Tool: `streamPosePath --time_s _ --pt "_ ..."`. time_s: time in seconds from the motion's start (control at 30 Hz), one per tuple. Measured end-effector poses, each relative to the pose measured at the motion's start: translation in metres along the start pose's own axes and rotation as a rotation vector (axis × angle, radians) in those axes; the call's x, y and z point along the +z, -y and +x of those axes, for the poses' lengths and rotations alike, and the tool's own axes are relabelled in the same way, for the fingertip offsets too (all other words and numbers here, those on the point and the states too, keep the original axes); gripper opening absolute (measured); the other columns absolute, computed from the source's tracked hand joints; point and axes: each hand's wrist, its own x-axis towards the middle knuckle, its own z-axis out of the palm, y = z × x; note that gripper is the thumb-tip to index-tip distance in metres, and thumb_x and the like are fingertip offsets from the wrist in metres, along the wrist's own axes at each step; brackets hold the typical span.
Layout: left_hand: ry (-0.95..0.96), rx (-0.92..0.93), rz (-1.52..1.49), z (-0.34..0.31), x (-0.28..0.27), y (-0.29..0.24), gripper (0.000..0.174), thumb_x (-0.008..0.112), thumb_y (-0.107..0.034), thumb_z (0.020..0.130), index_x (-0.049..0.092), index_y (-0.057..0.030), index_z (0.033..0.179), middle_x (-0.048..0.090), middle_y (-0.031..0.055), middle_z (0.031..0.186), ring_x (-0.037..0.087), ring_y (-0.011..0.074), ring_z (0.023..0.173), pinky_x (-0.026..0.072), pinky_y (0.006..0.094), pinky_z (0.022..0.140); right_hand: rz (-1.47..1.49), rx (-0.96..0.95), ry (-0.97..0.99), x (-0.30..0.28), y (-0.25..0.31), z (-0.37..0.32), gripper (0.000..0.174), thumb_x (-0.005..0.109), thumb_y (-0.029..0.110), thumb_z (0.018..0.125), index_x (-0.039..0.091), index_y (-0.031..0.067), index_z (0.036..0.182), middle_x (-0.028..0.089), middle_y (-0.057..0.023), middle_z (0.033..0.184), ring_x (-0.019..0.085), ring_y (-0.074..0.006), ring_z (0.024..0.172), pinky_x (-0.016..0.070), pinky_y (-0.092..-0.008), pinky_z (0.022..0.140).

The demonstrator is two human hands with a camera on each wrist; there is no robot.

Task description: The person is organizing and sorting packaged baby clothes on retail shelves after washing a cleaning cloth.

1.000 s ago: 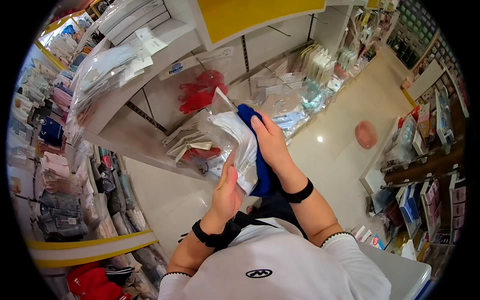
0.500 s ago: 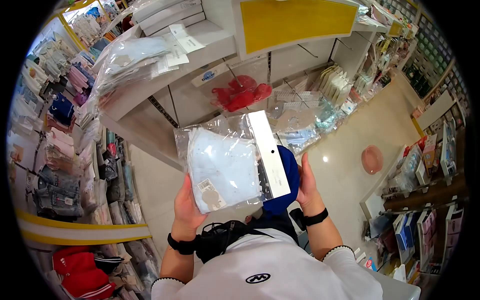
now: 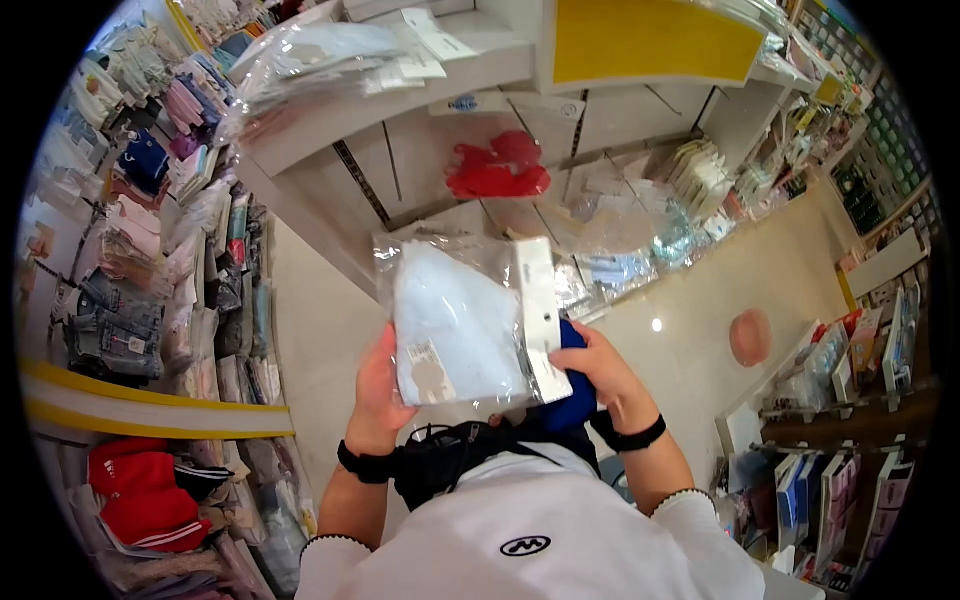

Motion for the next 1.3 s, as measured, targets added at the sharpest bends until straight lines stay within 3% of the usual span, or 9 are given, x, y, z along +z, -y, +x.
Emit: streamPosePath --time_s 0.17,0.3,0.47,0.63,0.87,1.0,1.07,1.2,1.3 --pt "-0.285 -0.046 0.521 0.003 0.0 0.002 0.053 0.043 -0.025 0.092 0.021 -0.0076 0.137 0.034 0.011 0.133 0.032 0.0206 0.124 0.0279 0.0323 0.101 0.121 -0.159 -0.079 0.003 0.017 -0.014 0.047 0.056 -0.001 0.067 0.049 -0.0017 0.114 0.061 -0.0101 0.099 0.06 -0.0173 0.085 0.0477 -0.0287 0.079" --pt "-0.092 0.235 0.959 0.016 -0.004 0.004 0.061 0.043 -0.031 0.091 0.011 -0.0133 0.14 0.023 0.0132 0.14 0.026 0.0244 0.127 0.0201 0.0361 0.104 -0.159 -0.242 -0.099 0.026 0.023 -0.013 0.04 0.059 0.003 0.069 0.052 0.0017 0.109 0.06 -0.0046 0.09 0.056 -0.0115 0.079 0.0454 -0.0249 0.073" --pt "0.146 -0.131 0.289 0.03 0.035 0.023 0.069 0.045 -0.042 0.089 0.01 -0.0101 0.14 0.015 0.0105 0.143 0.022 0.0219 0.128 0.022 0.0338 0.103 -0.619 -0.354 -0.066 0.057 -0.006 0.018 0.037 0.059 0.011 0.073 0.05 0.0025 0.108 0.058 -0.0053 0.086 0.053 -0.0122 0.076 0.0431 -0.0249 0.069" --pt "0.001 0.048 0.439 0.032 0.028 0.017 0.069 0.052 -0.025 0.086 0.012 -0.0094 0.14 0.03 0.0109 0.135 0.035 0.0201 0.12 0.0274 0.0324 0.1 -0.938 -0.729 0.168 0.078 -0.031 0.024 0.065 0.068 0.015 0.069 0.036 -0.0037 0.121 0.039 -0.0194 0.117 0.042 -0.035 0.108 0.0372 -0.0356 0.09" --pt "0.13 0.017 0.743 0.03 0.003 0.014 0.058 0.046 -0.03 0.089 0.022 -0.0122 0.138 0.039 0.0079 0.129 0.039 0.023 0.116 0.0299 0.0312 0.098 -0.969 -0.544 0.396 0.073 -0.026 0.02 0.061 0.064 0.012 0.072 0.038 0.0031 0.127 0.039 -0.017 0.116 0.044 -0.0311 0.106 0.0371 -0.034 0.09" --pt "-0.077 -0.187 0.238 0.018 0.0 -0.004 0.051 0.038 -0.038 0.091 0.027 -0.0146 0.136 0.042 0.0044 0.127 0.043 0.0227 0.111 0.0423 0.0448 0.088 -0.425 -0.097 0.252 0.049 -0.015 0.005 0.052 0.06 0.01 0.077 0.042 0.0056 0.126 0.049 -0.0059 0.111 0.048 -0.0144 0.1 0.0393 -0.0265 0.086" --pt "-0.142 -0.172 0.245 0.011 0.003 0.003 0.046 0.039 -0.039 0.091 0.033 -0.0181 0.131 0.046 0.0045 0.121 0.048 0.0231 0.106 0.0445 0.0492 0.084 -0.298 -0.246 0.063 0.048 -0.024 0.003 0.051 0.058 0.009 0.08 0.039 0.0031 0.128 0.042 -0.0078 0.125 0.045 -0.0144 0.107 0.0372 -0.0278 0.091" --pt "-0.002 -0.277 0.137 0.018 -0.015 0.043 0.041 0.035 -0.038 0.092 0.042 -0.0109 0.122 0.051 0.0057 0.117 0.05 0.0191 0.107 0.043 0.0368 0.09 -1.042 -0.842 0.091 0.083 -0.034 0.018 0.045 0.049 0.018 0.084 0.04 0.0051 0.127 0.041 -0.0164 0.124 0.036 -0.0341 0.116 0.0251 -0.0387 0.101" --pt "-0.123 -0.18 0.148 0.014 0.007 0.057 0.04 0.033 -0.035 0.093 0.043 -0.0082 0.121 0.051 0.006 0.118 0.05 0.0178 0.108 0.0403 0.0328 0.092 -1.151 -0.858 -0.053 0.097 -0.035 0.035 0.041 0.043 0.021 0.087 0.042 0.0087 0.126 0.043 -0.0168 0.121 0.037 -0.0366 0.111 0.0243 -0.0423 0.098"
